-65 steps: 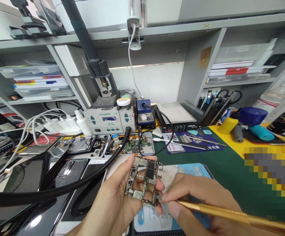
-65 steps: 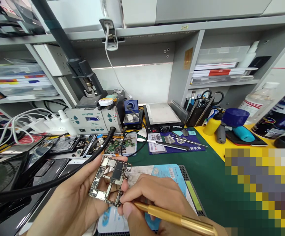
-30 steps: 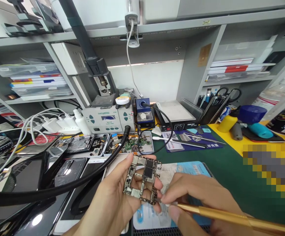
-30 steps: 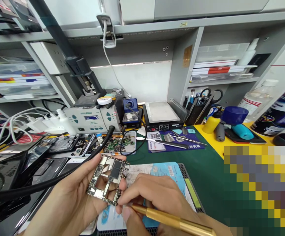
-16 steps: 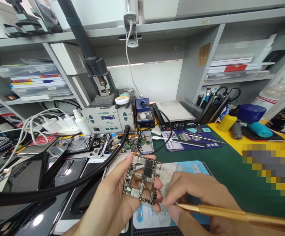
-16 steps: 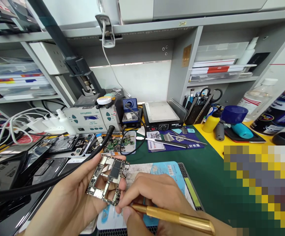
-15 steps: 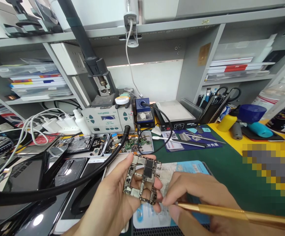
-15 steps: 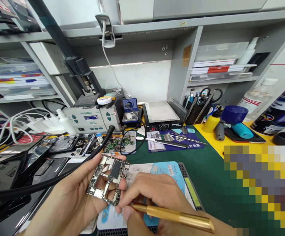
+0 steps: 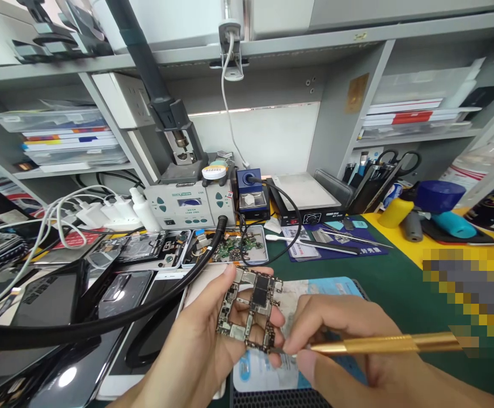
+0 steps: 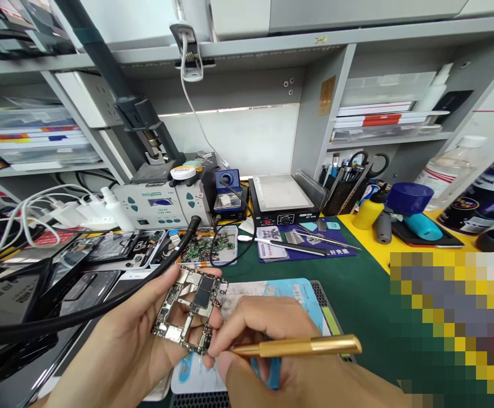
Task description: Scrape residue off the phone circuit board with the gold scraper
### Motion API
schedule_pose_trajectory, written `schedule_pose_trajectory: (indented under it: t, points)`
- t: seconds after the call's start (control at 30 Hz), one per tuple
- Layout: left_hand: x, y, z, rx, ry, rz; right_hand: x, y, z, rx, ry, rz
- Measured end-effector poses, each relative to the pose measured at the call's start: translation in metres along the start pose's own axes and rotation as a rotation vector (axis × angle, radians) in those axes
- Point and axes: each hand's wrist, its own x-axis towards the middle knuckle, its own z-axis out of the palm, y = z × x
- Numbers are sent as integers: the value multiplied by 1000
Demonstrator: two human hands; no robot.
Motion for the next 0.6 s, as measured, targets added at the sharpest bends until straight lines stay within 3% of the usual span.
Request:
schedule_pose_trajectory:
  t: [0.13, 0.6]
  points:
    - [1, 1, 2, -2, 25, 8, -11, 8, 11, -46, 63, -16]
    - [7, 7, 6, -43, 6, 29, -2, 12, 4, -9, -18, -69]
